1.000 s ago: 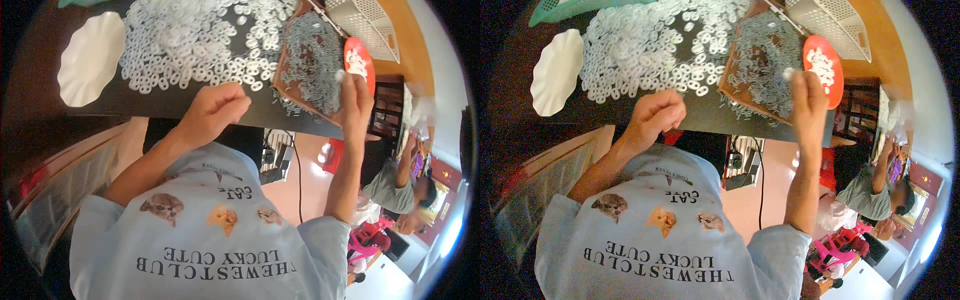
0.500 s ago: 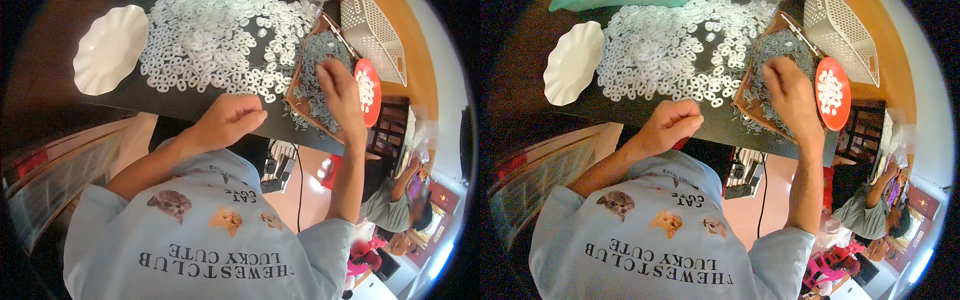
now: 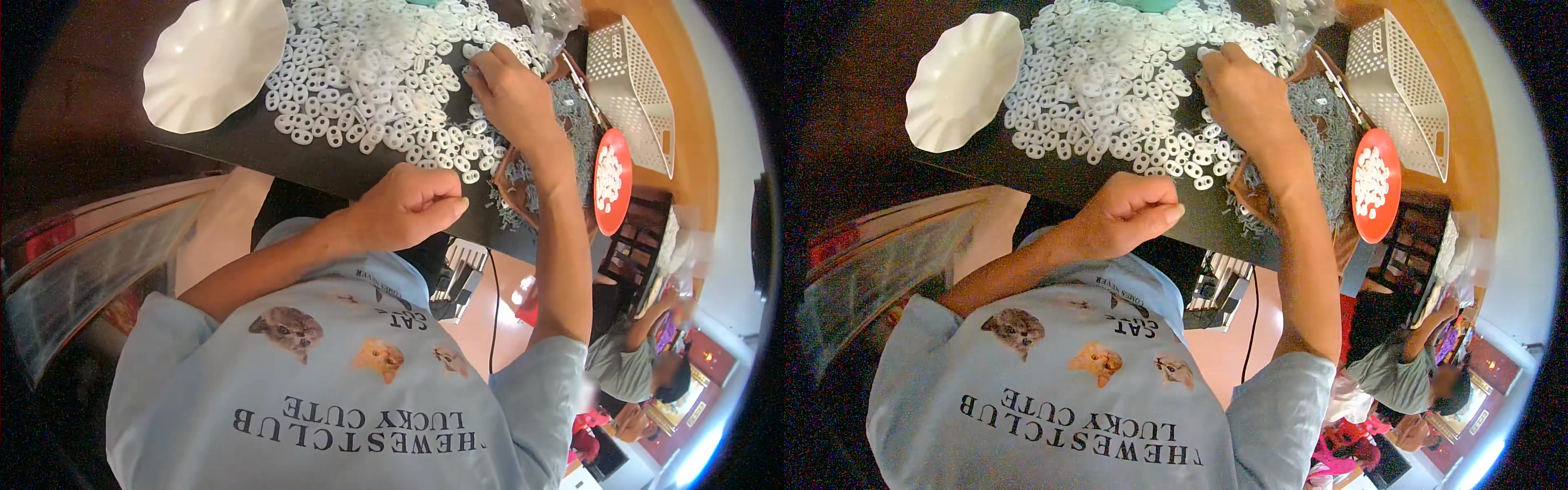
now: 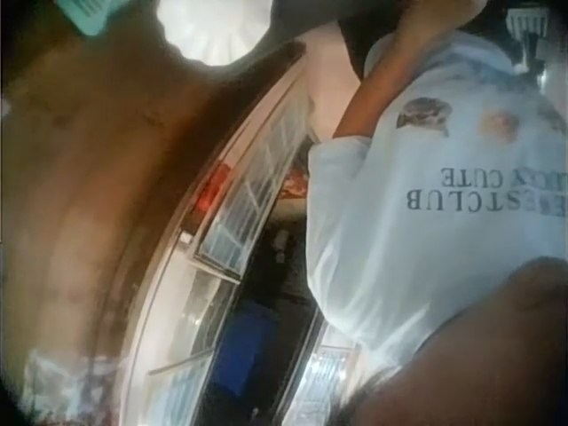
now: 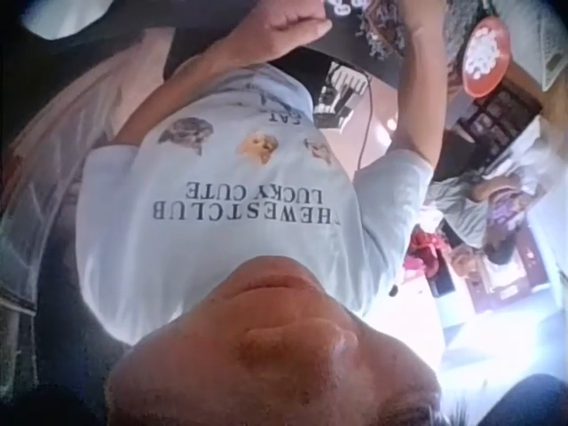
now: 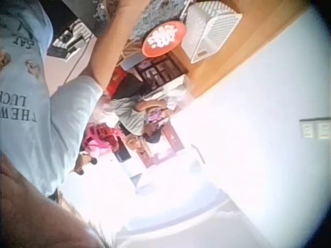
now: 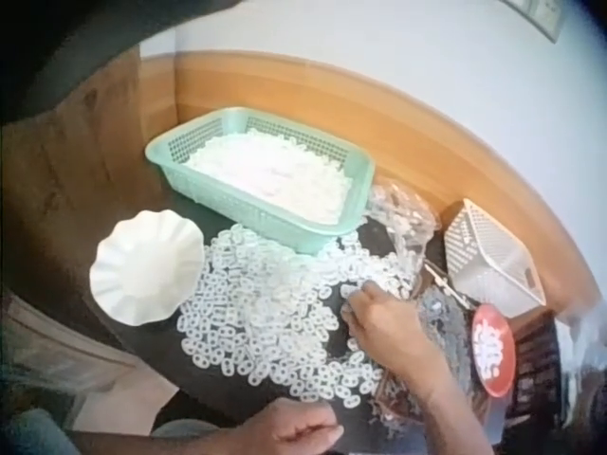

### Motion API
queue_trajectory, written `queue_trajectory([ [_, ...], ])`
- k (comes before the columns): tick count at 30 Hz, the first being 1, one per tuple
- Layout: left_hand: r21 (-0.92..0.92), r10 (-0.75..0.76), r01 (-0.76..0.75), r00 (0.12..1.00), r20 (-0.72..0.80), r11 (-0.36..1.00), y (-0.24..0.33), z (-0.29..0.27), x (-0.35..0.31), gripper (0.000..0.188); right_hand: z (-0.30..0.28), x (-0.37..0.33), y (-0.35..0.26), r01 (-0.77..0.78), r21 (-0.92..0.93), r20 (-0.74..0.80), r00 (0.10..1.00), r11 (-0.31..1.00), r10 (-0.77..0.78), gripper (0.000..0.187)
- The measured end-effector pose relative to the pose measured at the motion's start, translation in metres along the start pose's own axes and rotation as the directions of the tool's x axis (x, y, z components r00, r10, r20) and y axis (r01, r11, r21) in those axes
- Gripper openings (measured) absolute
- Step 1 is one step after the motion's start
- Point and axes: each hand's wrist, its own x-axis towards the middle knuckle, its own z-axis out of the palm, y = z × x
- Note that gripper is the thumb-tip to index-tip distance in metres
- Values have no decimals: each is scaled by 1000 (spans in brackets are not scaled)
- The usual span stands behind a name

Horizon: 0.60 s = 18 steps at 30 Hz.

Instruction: Manually attaching small metal hooks onto white plastic rings at a workstation.

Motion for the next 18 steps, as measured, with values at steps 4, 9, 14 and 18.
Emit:
queue_trajectory([
  [4,-4,-20,20,1000,-6,1000,2,0,0,23,2,2,-1,-33,-36,52,998,999,35,18],
  [9,-1,-39,39,999,-5,999,1,2,2,23,5,3,3,-20,-11,15,1000,1000,21,18],
  [14,-68,-114,116,993,31,991,1,2,3,23,1,-1,7,0,203,-124,992,979,26,15],
  [18,-375,-204,170,978,-52,912,20,3,5,33,-30,-16,-21,-189,575,-52,963,796,266,11],
])
